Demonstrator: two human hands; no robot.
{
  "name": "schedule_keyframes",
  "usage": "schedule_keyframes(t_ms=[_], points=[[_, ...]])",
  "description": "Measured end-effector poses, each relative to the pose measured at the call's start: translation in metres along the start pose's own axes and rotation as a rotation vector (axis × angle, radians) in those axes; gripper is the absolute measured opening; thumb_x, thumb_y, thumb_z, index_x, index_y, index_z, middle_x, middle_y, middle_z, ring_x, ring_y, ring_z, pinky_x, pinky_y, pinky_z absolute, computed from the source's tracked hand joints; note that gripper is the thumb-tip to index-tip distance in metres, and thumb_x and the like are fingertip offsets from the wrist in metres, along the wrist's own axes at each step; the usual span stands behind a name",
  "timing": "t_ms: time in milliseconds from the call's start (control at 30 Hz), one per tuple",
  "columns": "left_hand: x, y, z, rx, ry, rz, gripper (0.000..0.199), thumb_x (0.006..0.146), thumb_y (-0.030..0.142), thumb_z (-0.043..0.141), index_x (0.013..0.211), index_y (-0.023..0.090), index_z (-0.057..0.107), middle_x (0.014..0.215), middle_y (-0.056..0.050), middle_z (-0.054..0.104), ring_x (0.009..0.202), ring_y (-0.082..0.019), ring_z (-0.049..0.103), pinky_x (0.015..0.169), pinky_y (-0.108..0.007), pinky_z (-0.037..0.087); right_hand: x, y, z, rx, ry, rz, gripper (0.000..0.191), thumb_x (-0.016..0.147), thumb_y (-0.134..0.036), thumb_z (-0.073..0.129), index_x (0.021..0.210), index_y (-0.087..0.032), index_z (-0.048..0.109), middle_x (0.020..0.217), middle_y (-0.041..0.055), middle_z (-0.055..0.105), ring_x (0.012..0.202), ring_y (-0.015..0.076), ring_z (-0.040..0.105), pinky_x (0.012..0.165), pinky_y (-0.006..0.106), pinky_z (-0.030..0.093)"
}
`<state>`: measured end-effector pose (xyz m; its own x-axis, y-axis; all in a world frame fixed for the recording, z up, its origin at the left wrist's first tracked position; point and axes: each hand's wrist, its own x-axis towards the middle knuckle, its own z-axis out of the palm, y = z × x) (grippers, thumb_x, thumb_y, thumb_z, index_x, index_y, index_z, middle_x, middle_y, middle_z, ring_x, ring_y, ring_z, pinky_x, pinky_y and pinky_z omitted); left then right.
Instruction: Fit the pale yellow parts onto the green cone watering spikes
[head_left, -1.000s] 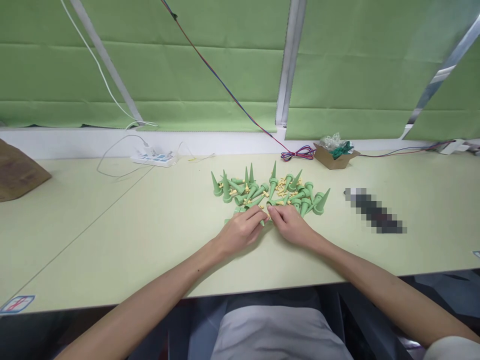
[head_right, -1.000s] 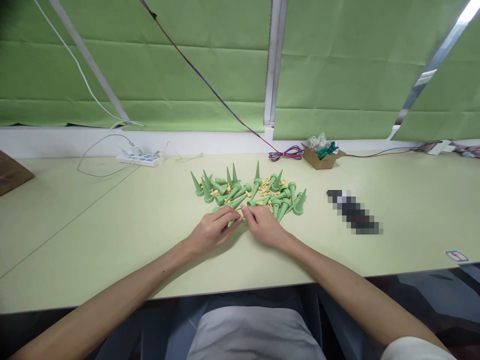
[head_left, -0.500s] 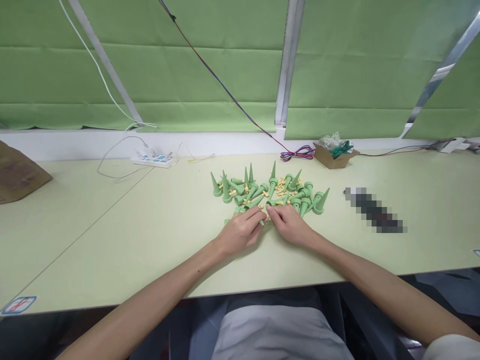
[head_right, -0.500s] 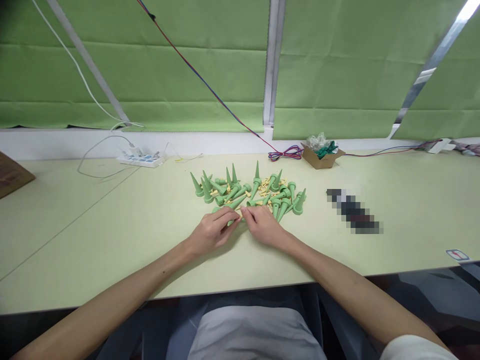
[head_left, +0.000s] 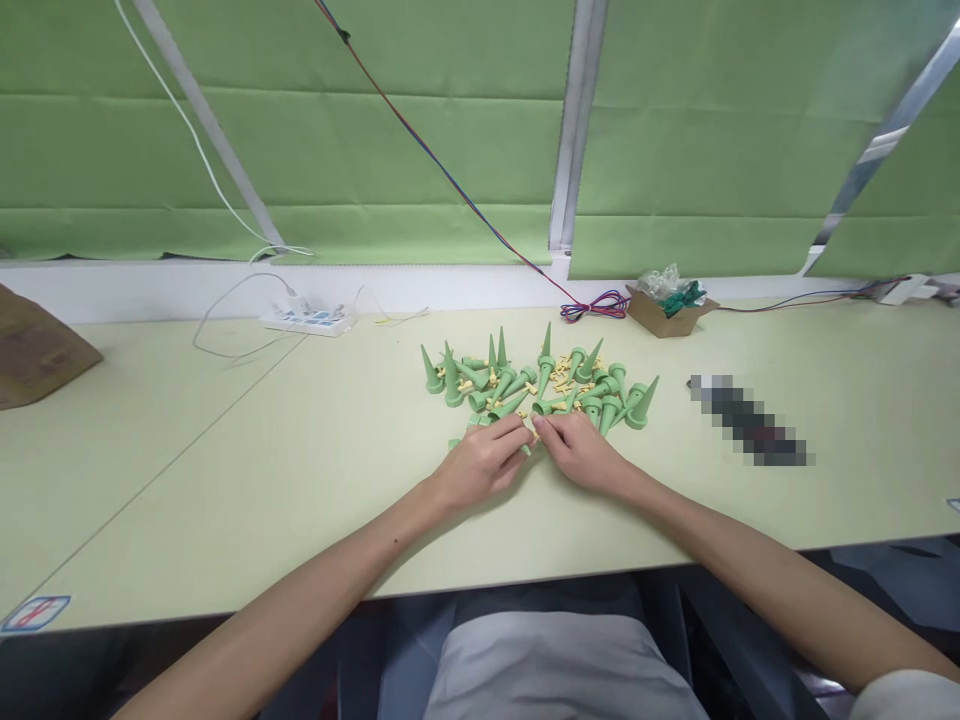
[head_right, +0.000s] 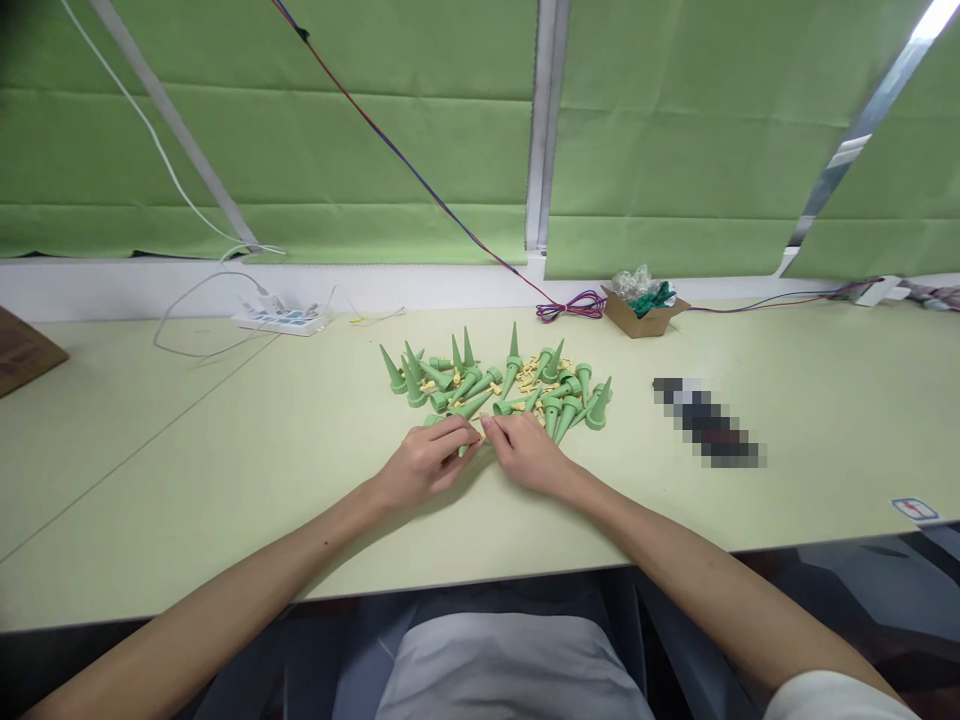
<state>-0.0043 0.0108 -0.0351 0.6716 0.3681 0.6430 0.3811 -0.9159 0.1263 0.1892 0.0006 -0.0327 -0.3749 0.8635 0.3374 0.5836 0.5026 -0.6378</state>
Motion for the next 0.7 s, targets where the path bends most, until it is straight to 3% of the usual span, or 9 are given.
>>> schedule_keyframes(t_ms=[700], points=[[0.0035, 0.0016, -0.0001, -0.097, 0.018, -0.011, 0.012, 0.092, 0.010, 0.049, 0.086, 0.018, 0.055, 0.077, -0.003, 0.056, 0.067, -0.014, 0.052, 0.060, -0.023, 0.041, -0.0018, 0.0003, 0.0002, 0.018, -0.012, 0.013, 0.045, 0.102, -0.040, 0.030, 0.062, -0.021, 0.029, 0.055, -0.0040, 0.032, 0.053, 0.0118, 0.029, 0.057, 0.029, 0.024]])
